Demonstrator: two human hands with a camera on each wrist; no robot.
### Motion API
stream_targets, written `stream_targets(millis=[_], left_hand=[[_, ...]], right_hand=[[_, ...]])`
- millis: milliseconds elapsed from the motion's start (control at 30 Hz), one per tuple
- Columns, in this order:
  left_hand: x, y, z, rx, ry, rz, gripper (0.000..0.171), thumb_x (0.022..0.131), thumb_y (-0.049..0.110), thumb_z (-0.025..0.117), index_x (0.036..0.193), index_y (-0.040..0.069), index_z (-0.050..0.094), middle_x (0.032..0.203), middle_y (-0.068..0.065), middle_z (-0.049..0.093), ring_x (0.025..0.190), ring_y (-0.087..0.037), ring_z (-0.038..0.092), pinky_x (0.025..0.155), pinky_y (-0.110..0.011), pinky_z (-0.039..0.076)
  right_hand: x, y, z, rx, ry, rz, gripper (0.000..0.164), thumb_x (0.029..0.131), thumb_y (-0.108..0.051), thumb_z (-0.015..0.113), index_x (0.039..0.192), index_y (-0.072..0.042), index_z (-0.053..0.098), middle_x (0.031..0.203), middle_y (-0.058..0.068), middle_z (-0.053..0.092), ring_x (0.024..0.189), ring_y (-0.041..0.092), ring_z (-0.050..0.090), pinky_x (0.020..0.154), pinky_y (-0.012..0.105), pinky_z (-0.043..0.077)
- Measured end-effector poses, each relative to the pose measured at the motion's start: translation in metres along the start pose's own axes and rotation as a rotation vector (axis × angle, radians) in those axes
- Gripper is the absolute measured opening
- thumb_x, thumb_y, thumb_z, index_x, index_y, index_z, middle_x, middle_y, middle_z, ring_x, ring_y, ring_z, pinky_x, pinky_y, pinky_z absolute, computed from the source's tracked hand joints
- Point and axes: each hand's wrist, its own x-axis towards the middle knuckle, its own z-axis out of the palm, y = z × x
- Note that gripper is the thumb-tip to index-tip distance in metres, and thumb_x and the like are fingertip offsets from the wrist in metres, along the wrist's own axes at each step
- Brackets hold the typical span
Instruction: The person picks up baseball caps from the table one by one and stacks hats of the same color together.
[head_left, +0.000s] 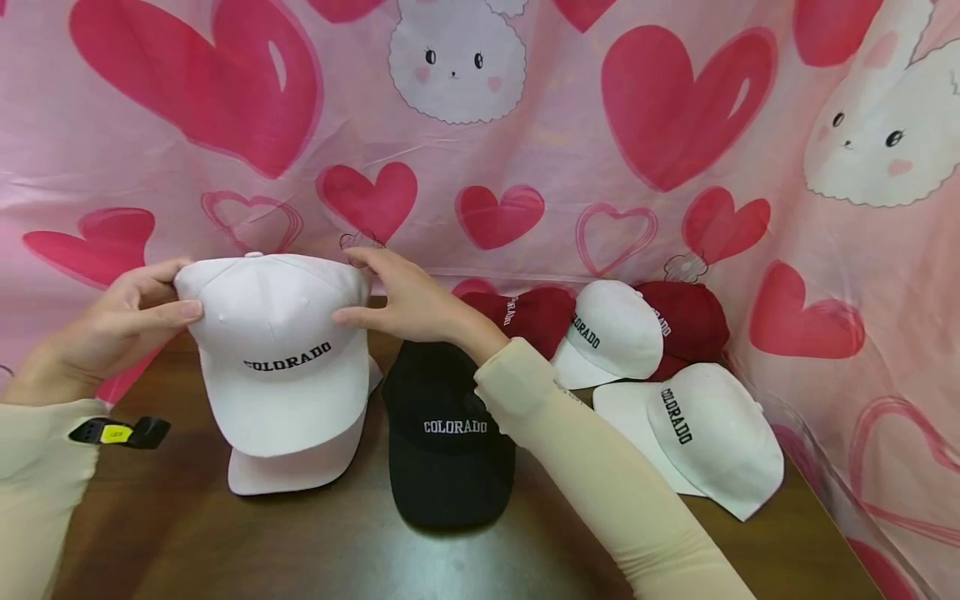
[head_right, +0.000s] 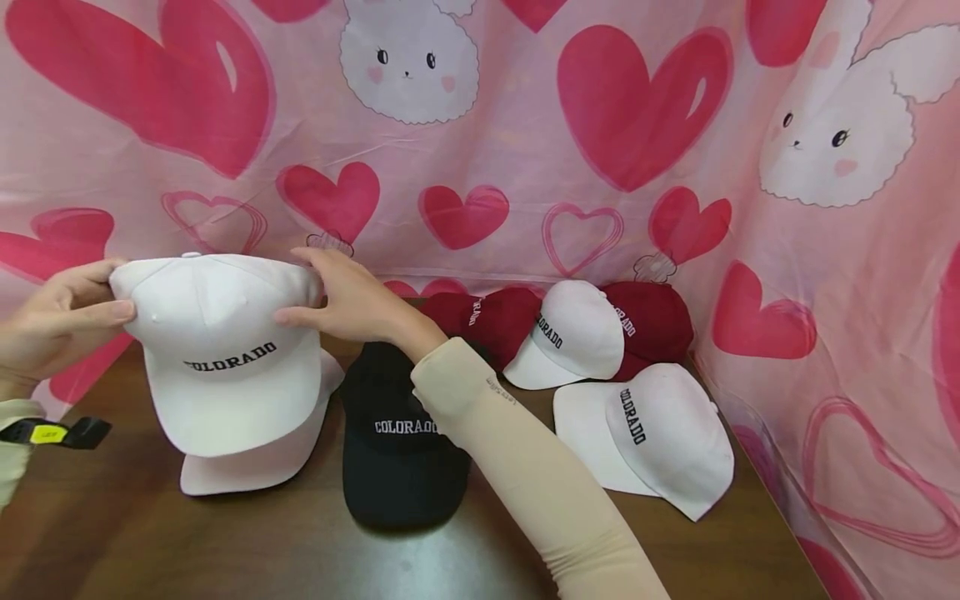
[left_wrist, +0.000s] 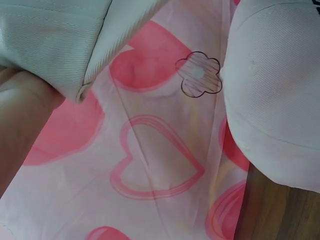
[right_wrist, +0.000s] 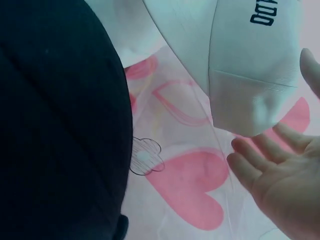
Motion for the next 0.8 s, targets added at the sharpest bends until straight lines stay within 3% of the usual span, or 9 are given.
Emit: stream_targets(millis=[100,333,467,600,800], left_hand=[[0.001,0.002,0.002,0.053,-0.022,-0.063,0.045,0.097,-0.019,0.039,0.137,-0.010,0.056,0.120,-0.011,0.069,0.108,-0.019,0.066,0.094,-0.026,0.055],[0.001,-0.002,-0.003,0.147,-0.103,-0.109,0.039,0.091,-0.022,0.040,0.122,-0.007,0.060,0.110,-0.014,0.068,0.102,-0.021,0.066,0.085,-0.031,0.058],[-0.002,-0.001,-0.005,0.232,-0.107,-0.195,0.038,0.095,-0.017,0.043,0.123,0.000,0.061,0.112,-0.008,0.069,0.105,-0.018,0.065,0.087,-0.029,0.057],[-0.006,-0.004,-0.008,0.278,-0.104,-0.228,0.034,0.097,-0.014,0.045,0.124,0.000,0.061,0.115,-0.009,0.069,0.109,-0.019,0.064,0.089,-0.028,0.056],[-0.009,-0.013,-0.014,0.214,-0.114,-0.254,0.035,0.101,-0.012,0.040,0.127,0.001,0.060,0.117,-0.005,0.070,0.112,-0.016,0.063,0.094,-0.025,0.053]], right_hand=[[0.003,-0.001,0.005,0.000,-0.037,-0.020,0.085,0.093,-0.037,0.083,0.161,-0.010,0.040,0.150,0.004,0.054,0.131,0.015,0.053,0.106,0.021,0.048],[0.001,-0.002,0.012,0.011,-0.112,-0.053,0.068,0.092,-0.032,0.085,0.147,-0.009,0.051,0.136,0.004,0.061,0.119,0.013,0.058,0.100,0.022,0.051],[0.000,0.001,0.014,0.054,-0.144,-0.047,0.062,0.093,-0.030,0.085,0.141,-0.010,0.052,0.131,0.003,0.063,0.113,0.013,0.060,0.096,0.021,0.053],[0.002,0.006,0.018,0.092,-0.164,-0.052,0.058,0.093,-0.030,0.085,0.138,-0.011,0.053,0.128,0.001,0.063,0.111,0.011,0.061,0.093,0.019,0.053],[0.005,0.005,0.025,0.103,-0.151,-0.019,0.055,0.093,-0.030,0.084,0.136,-0.012,0.054,0.125,0.000,0.063,0.109,0.010,0.061,0.091,0.019,0.053]])
